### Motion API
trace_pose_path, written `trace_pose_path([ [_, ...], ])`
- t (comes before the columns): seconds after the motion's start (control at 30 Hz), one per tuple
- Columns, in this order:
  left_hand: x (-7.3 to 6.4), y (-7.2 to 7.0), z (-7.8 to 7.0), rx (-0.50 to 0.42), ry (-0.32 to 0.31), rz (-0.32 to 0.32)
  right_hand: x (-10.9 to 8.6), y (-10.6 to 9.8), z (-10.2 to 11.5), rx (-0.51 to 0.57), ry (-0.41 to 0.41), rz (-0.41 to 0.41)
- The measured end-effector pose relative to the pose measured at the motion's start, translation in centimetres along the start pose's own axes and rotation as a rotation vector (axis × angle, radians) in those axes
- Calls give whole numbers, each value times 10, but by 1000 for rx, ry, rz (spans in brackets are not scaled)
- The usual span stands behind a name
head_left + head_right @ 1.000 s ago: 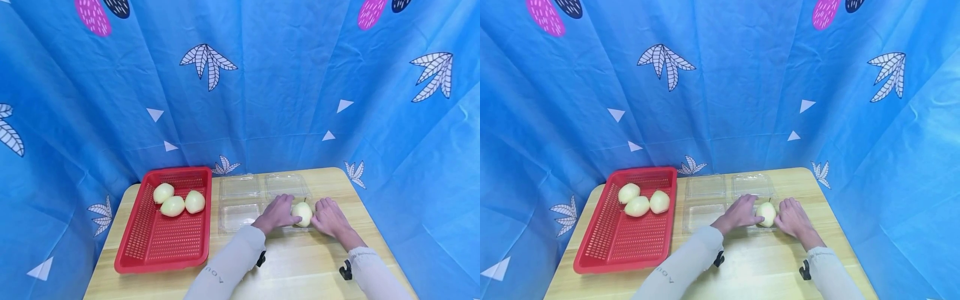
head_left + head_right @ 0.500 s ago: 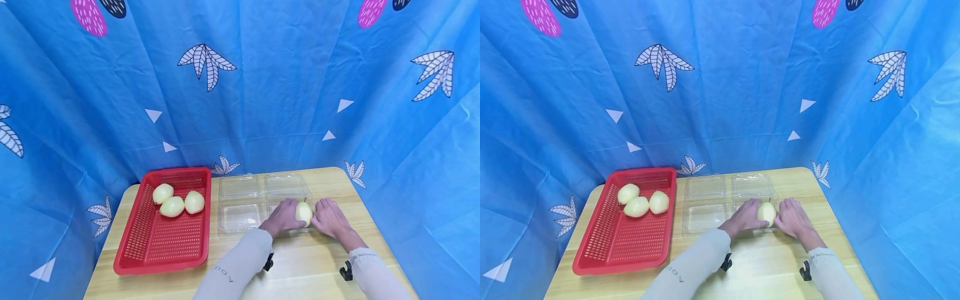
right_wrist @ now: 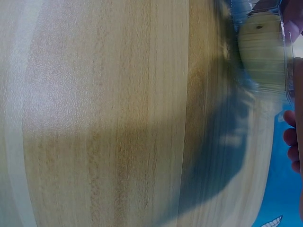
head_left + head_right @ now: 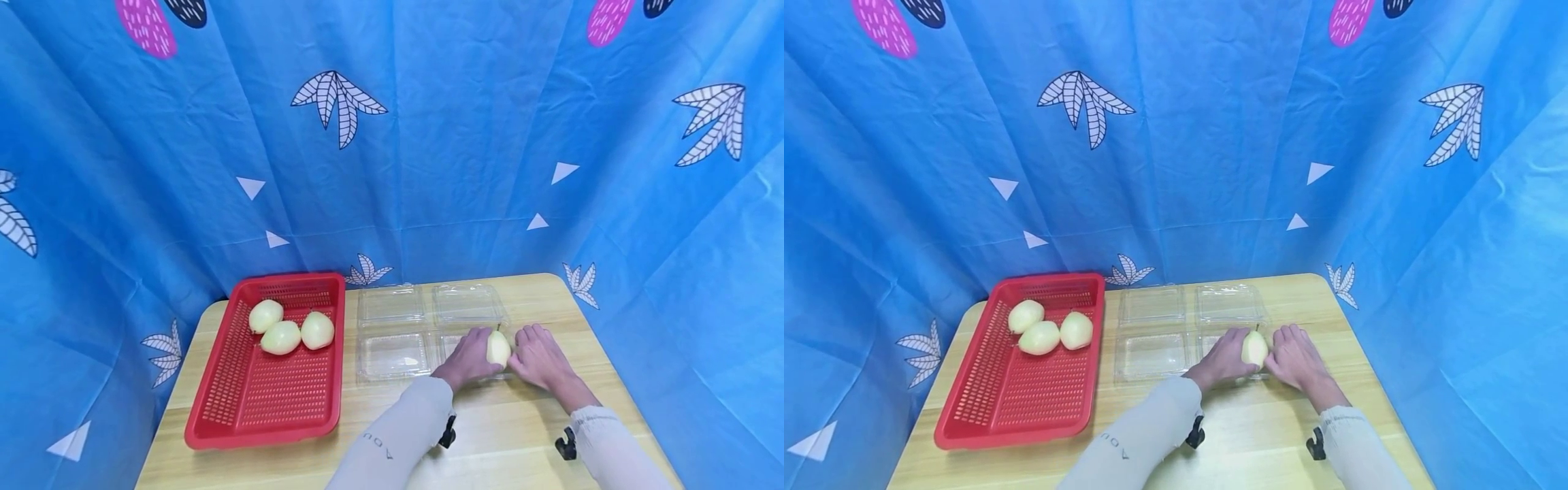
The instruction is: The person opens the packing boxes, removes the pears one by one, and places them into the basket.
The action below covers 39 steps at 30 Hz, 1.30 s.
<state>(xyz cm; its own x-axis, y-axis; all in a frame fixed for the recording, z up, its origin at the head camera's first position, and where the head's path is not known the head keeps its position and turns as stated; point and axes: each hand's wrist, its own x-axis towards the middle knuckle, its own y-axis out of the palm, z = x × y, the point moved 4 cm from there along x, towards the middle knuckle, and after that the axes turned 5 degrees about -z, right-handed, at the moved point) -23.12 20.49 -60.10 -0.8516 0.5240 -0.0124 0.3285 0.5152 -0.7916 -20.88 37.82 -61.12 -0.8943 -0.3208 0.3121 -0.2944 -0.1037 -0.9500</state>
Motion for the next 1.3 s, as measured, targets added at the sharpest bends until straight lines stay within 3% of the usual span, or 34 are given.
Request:
trace_pose_path([
  [0.43, -3, -4, -3, -85, -51, 1, 3, -5, 5, 6, 0, 19],
  [0.7, -4, -10, 0, -55, -27, -35, 4, -4, 4, 5, -4, 12],
  [0.93, -4, -17, 0, -87, -12, -21, 2, -4, 3, 0, 7, 12],
  [1.3, -5, -28, 0, 46, -7, -10, 1, -4, 3, -2, 21, 35],
])
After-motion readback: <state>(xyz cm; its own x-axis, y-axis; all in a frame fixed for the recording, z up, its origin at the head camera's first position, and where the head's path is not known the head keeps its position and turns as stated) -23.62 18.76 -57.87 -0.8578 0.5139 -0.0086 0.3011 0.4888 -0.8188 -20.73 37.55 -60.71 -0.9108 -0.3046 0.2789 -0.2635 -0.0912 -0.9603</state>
